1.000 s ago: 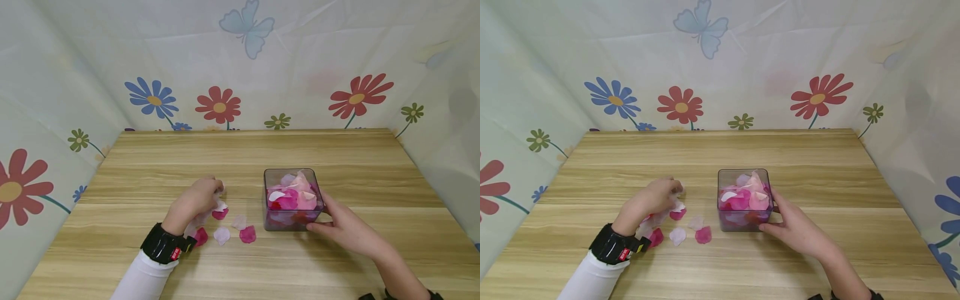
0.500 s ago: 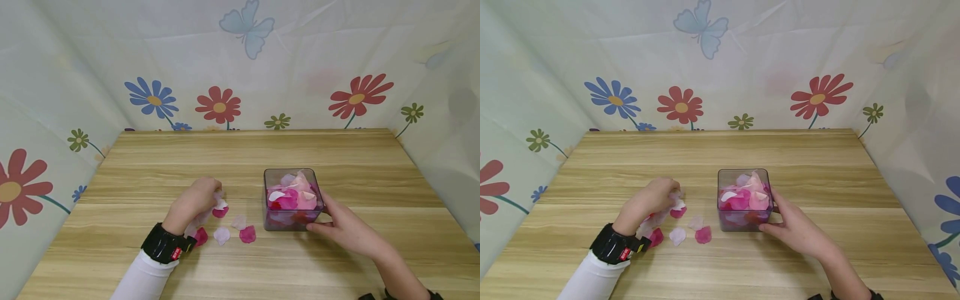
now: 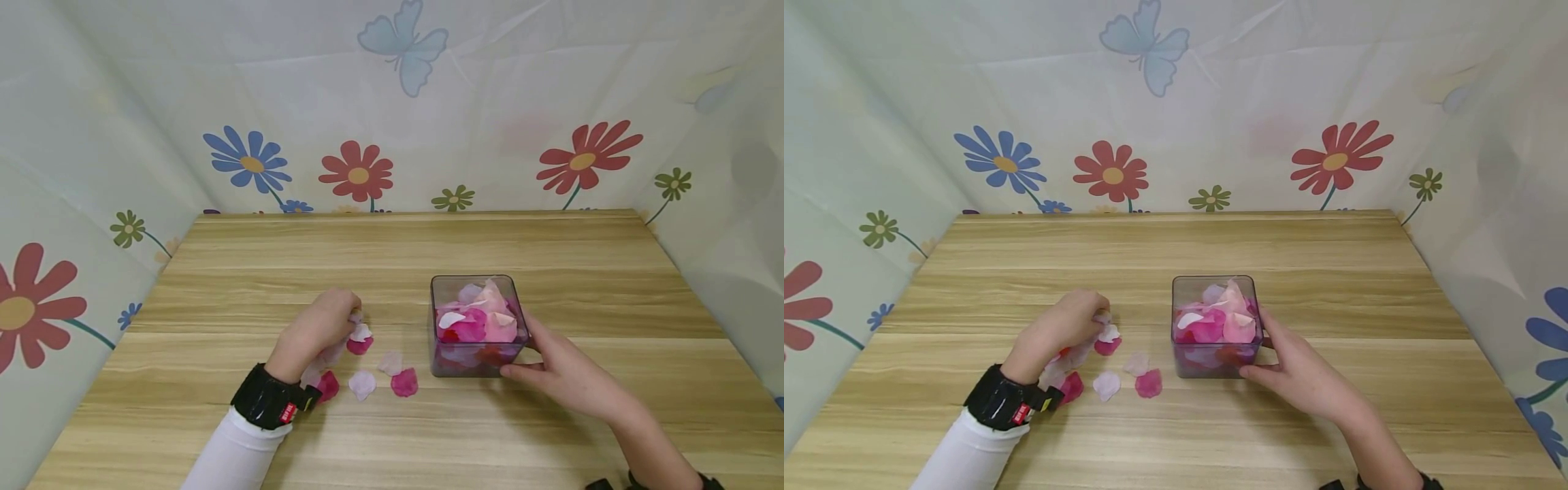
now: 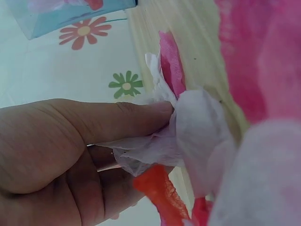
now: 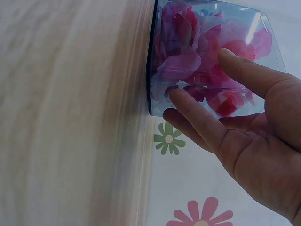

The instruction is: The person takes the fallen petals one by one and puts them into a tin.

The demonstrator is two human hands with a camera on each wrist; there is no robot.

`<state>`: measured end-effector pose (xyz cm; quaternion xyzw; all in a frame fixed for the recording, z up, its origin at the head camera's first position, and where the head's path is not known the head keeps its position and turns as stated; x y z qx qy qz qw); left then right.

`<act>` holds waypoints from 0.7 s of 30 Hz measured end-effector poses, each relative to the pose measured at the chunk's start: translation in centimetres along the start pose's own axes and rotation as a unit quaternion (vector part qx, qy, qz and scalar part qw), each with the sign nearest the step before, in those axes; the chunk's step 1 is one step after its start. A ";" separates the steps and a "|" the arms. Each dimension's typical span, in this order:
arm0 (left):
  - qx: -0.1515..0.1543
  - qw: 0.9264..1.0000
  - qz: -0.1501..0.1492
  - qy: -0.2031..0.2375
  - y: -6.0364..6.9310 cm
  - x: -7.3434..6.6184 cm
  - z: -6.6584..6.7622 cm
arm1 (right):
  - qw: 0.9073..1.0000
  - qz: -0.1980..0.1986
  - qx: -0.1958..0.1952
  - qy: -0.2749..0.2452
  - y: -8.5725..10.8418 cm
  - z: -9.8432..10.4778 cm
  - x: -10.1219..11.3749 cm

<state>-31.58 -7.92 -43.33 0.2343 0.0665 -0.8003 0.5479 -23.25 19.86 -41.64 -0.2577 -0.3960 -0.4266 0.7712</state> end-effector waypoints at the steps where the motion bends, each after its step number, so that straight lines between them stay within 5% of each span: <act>1: 0.000 1.000 0.000 0.005 0.0 0.0 0.0 | 1.000 -0.001 0.000 0.000 0.0 0.0 0.0; 21: -0.016 0.999 -0.023 0.021 0.3 -1.4 1.6 | 1.000 -0.010 -0.012 0.017 0.0 0.1 -0.3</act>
Point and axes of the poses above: each hand's wrist, its own y-axis away from the middle knuckle, its own z-axis out of the back of the hand, x = y × z, the point moved 10 cm from there along -y, towards the middle knuckle, and after that the axes turned 5 degrees about y, right-handed, at the moved point
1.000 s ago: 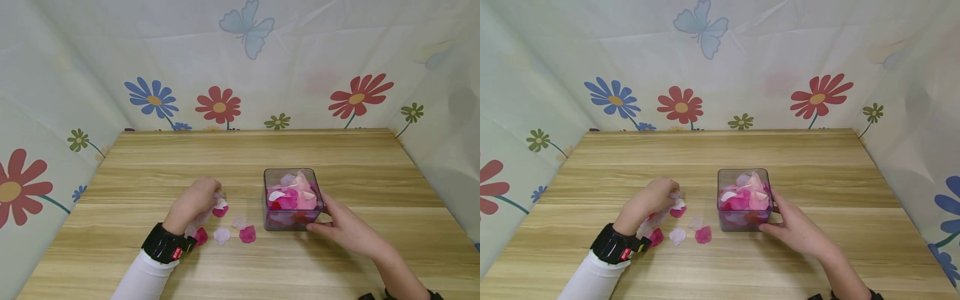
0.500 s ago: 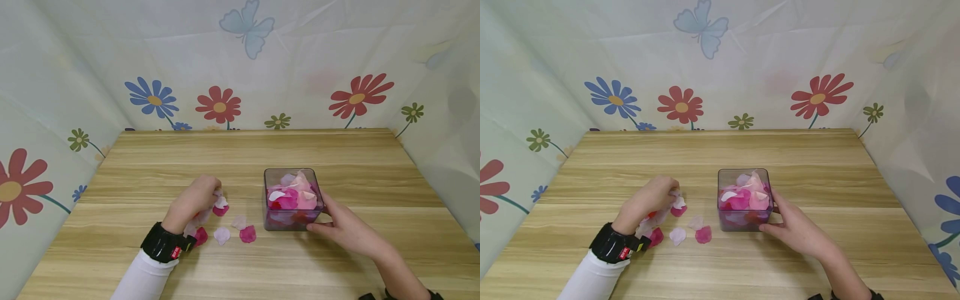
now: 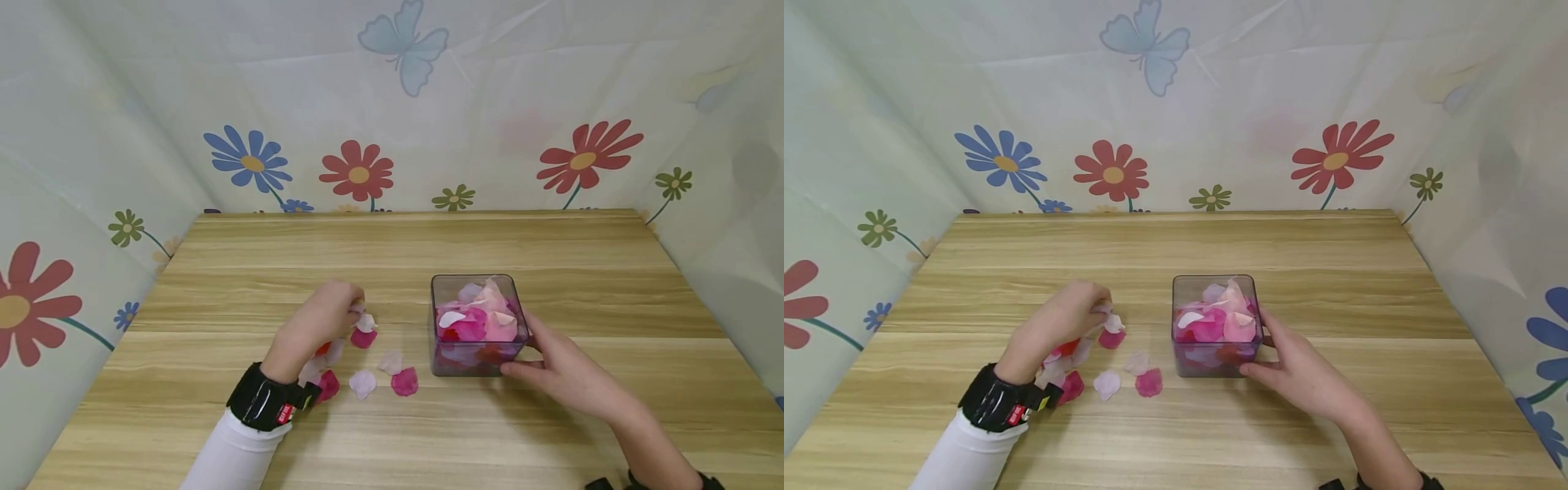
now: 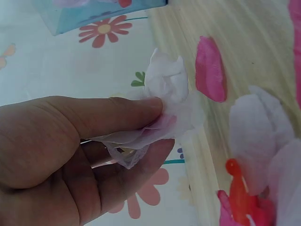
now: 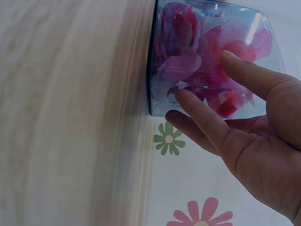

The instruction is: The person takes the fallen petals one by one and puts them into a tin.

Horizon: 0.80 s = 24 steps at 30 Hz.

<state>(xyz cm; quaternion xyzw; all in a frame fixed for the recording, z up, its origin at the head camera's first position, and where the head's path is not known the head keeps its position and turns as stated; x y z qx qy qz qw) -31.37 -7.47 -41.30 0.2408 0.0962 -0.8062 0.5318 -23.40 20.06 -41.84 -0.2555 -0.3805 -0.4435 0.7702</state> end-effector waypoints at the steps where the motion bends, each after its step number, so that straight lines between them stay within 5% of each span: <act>1: -0.003 1.000 -0.001 0.002 0.0 -0.1 0.1 | 1.000 -0.001 -0.003 -0.002 0.0 0.1 0.0; 14: -0.050 0.998 -0.040 0.005 0.3 -1.7 1.6 | 0.999 -0.023 -0.014 -0.021 -0.1 0.2 -0.1; 24: -0.111 0.990 -0.087 0.031 0.7 -3.6 3.1 | 1.000 -0.021 -0.015 -0.012 -0.1 0.1 -0.1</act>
Point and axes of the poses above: each hand's wrist, its own y-axis away from the middle knuckle, its own z-axis out of the back of the hand, x = y × z, the point moved 10 cm from there along -y, towards the middle knuckle, and after that the axes turned 5 degrees about y, right-handed, at the moved point
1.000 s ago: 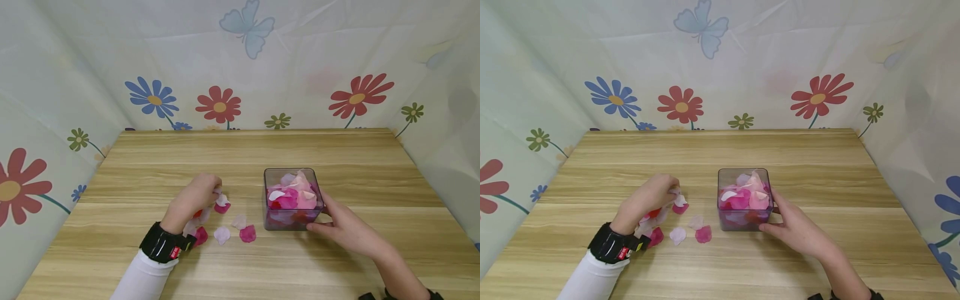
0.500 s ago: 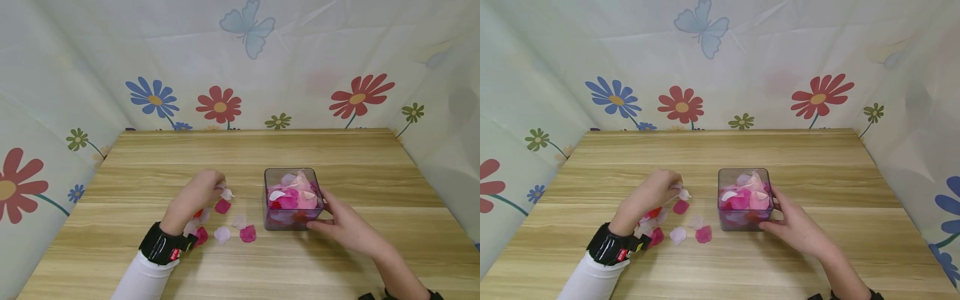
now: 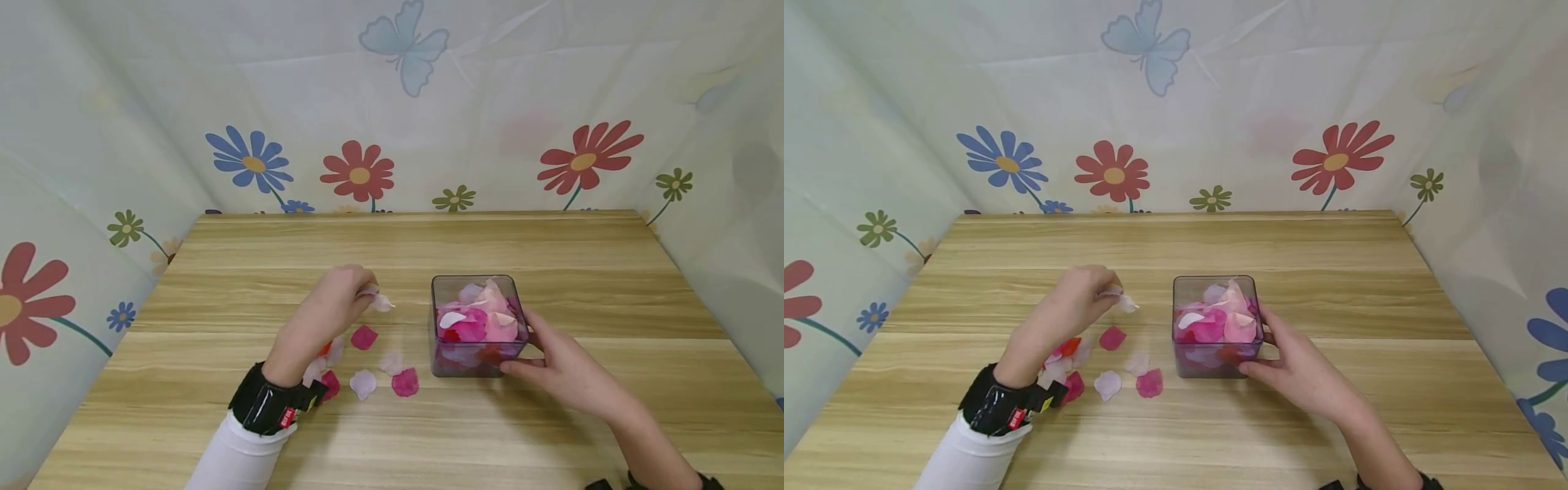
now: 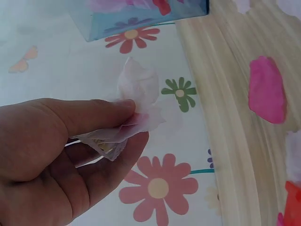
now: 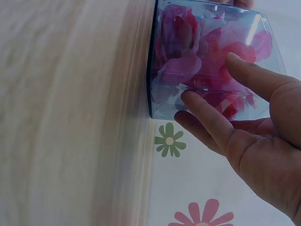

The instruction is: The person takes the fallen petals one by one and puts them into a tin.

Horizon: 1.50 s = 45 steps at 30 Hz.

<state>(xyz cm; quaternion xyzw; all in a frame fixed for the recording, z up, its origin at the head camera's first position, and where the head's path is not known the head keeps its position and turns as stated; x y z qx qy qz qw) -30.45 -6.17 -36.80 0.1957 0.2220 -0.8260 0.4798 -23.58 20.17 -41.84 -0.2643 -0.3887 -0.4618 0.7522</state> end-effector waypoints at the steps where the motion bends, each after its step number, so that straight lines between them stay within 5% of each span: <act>1: -0.005 1.000 -0.003 0.000 0.0 -0.2 0.1 | 1.000 0.001 0.000 0.000 0.0 0.0 0.0; 18: -0.097 0.993 -0.065 0.024 -0.3 -4.9 2.5 | 1.000 0.006 0.000 -0.003 0.2 -0.2 0.3; 26: -0.134 0.984 -0.114 0.034 -0.6 -7.6 3.1 | 1.000 0.005 0.002 0.001 0.3 -0.1 0.4; 39: -0.152 0.973 -0.154 0.082 -1.3 -10.1 2.9 | 1.000 0.000 0.008 -0.008 0.1 0.4 0.9; 45: -0.136 0.974 -0.164 0.077 -2.0 -11.1 2.0 | 1.000 -0.005 0.013 -0.013 -0.1 0.6 1.2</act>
Point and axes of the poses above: each hand's wrist, its own y-axis away from the middle knuckle, its own z-axis out of the back of the hand, x = y × z, the point moved 10 cm from there along -y, towards the middle knuckle, and after that the axes turned 5 degrees about y, right-handed, at the moved point
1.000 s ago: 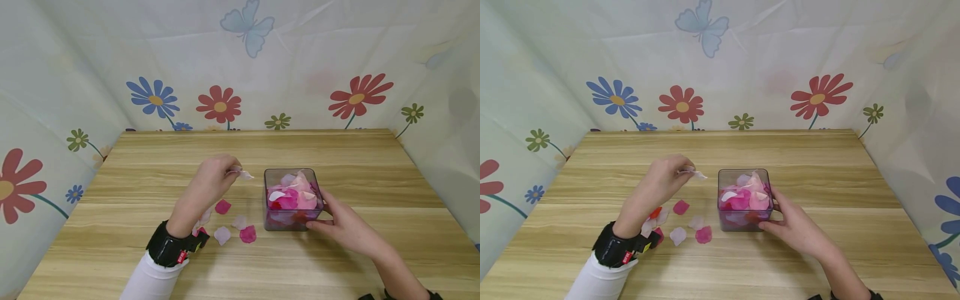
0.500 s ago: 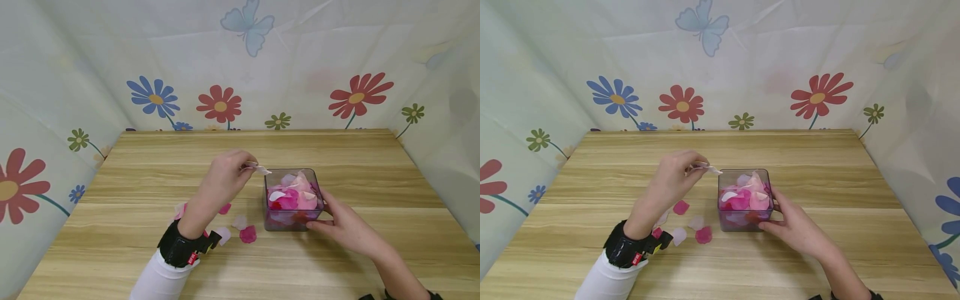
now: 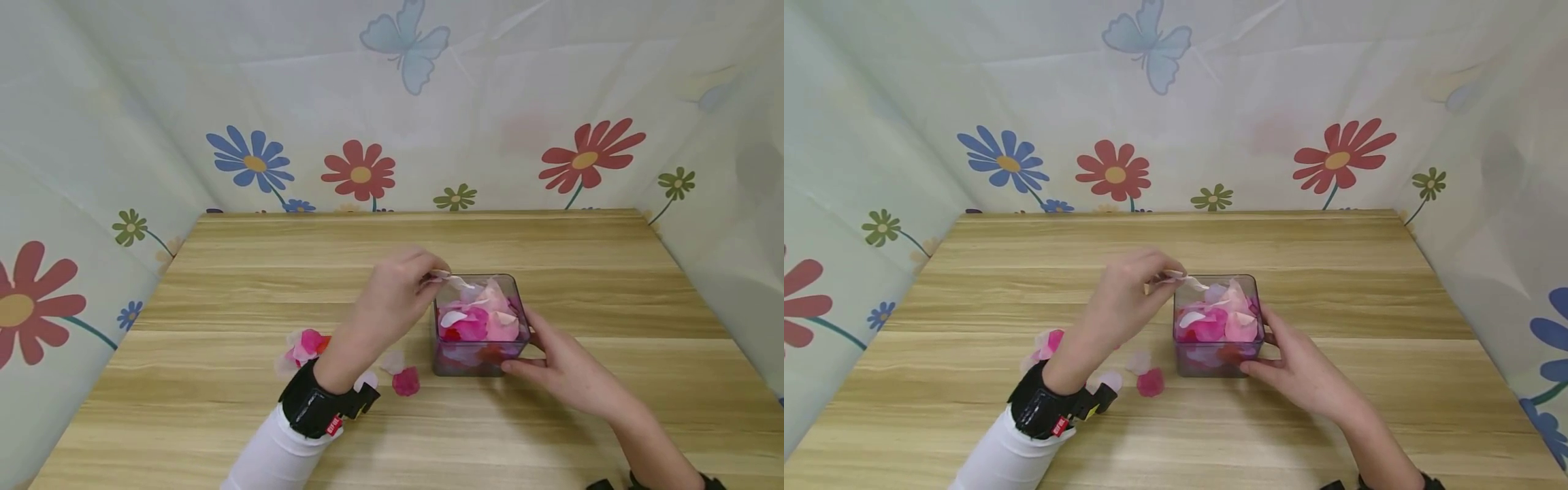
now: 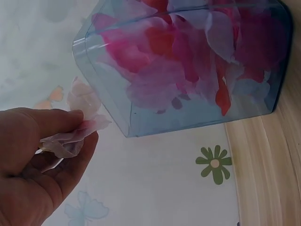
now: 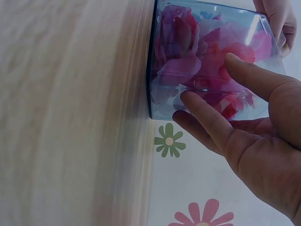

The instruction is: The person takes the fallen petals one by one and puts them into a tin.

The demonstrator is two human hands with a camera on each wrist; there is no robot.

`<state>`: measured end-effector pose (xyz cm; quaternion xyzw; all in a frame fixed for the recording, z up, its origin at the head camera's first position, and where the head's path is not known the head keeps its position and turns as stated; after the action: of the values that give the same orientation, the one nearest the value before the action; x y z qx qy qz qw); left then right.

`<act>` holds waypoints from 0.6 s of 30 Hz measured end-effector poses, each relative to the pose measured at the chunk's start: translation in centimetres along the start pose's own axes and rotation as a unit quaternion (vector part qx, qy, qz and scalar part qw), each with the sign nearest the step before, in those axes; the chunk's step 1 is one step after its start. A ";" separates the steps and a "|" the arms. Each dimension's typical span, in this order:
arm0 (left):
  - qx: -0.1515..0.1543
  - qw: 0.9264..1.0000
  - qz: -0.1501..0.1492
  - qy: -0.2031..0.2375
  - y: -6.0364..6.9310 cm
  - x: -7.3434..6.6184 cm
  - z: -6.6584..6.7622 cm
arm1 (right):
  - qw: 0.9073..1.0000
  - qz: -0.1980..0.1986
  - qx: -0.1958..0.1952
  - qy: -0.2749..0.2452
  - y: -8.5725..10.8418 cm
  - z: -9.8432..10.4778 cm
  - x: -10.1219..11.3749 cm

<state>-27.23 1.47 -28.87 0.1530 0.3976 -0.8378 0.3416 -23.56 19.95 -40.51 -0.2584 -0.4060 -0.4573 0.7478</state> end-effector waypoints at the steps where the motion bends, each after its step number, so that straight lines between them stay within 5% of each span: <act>1: 0.004 1.000 -0.001 0.000 0.0 -0.1 -0.3 | 1.000 0.000 0.000 -0.001 0.0 0.0 0.0; 11: 0.012 0.999 -0.045 0.020 -0.5 -1.2 -2.4 | 1.000 0.000 0.005 -0.005 0.0 0.0 -0.1; 18: 0.043 0.998 -0.049 0.024 -0.6 -1.5 -3.6 | 1.000 -0.008 0.009 -0.007 0.0 0.1 -0.2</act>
<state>-26.67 5.18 -30.00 0.1683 0.3762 -0.8659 0.2834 -23.68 20.08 -40.65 -0.2518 -0.4177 -0.4578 0.7433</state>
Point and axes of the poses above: each hand's wrist, its own y-axis away from the middle knuckle, its own z-axis out of the back of the hand, x = y × z, the point moved 10 cm from there along -y, towards the middle knuckle, and after that the axes turned 5 degrees about y, right-handed, at the moved point
